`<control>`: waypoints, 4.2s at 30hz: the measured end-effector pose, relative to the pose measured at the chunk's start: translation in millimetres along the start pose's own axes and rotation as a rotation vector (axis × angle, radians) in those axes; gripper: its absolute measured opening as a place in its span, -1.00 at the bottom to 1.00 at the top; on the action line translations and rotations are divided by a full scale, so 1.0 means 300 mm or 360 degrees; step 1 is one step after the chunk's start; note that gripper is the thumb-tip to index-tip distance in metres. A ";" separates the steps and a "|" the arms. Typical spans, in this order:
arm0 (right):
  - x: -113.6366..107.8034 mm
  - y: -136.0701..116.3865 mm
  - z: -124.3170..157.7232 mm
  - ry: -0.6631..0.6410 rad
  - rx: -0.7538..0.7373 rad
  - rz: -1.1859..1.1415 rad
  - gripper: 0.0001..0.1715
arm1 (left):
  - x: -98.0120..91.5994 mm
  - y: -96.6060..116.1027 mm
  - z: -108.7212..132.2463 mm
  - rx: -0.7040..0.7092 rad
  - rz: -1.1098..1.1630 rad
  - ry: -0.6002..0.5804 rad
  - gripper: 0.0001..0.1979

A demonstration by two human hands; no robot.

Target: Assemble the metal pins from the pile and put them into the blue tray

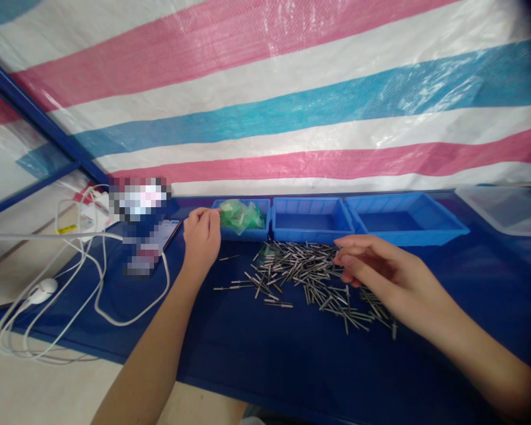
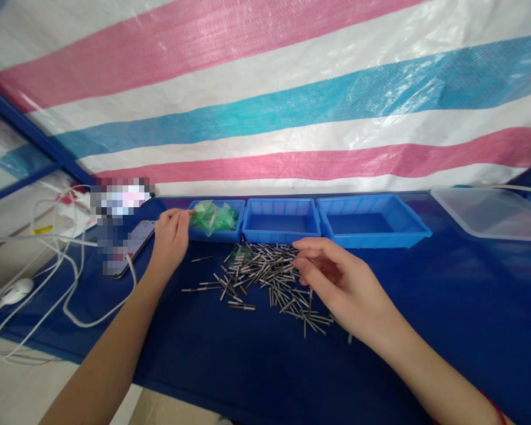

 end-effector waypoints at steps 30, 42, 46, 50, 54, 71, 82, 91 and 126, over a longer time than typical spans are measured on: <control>0.034 0.041 -0.002 -0.0212 0.0001 0.0326 -0.58 | 0.017 0.050 -0.015 0.0102 -0.0206 -0.0098 -0.78; 0.042 0.022 -0.003 -0.0286 -0.0060 0.0537 -0.67 | 0.020 0.044 -0.007 0.0171 -0.0217 -0.0247 -0.78; 0.044 0.005 0.000 -0.0269 -0.0116 0.0670 -0.72 | 0.019 0.053 0.000 0.0167 -0.0264 -0.0177 -0.80; 0.051 -0.005 0.003 -0.0281 -0.0168 0.0786 -0.75 | 0.010 0.061 0.007 0.0165 -0.0269 -0.0050 -0.82; 0.059 -0.005 0.005 -0.0311 -0.0209 0.0843 -0.76 | 0.005 0.065 0.010 0.0235 -0.0226 0.0061 -0.76; 0.059 -0.019 0.004 -0.0172 -0.0607 0.1207 -0.80 | 0.019 0.171 0.059 0.0699 -0.0222 -0.0053 -0.60; 0.014 -0.022 -0.006 -0.0006 -0.0526 0.1272 -0.82 | 0.104 0.231 0.145 0.0682 -0.0418 -0.0802 -0.74; 0.035 -0.032 -0.001 -0.0084 -0.0537 0.1201 -0.81 | 0.104 0.217 0.144 0.0728 -0.0270 -0.0931 -0.62; 0.049 -0.029 -0.003 -0.0165 -0.0587 0.1202 -0.78 | 0.110 0.278 0.163 0.1045 -0.0692 -0.0860 -0.83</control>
Point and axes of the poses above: each hand's wrist, its own z-axis away from the middle knuckle, its own x-axis out of the palm, y = z × x, the point moved 4 cm from there along -z, towards the middle knuckle, and after that the axes turned 13 degrees about -y, right-handed, at the moved point
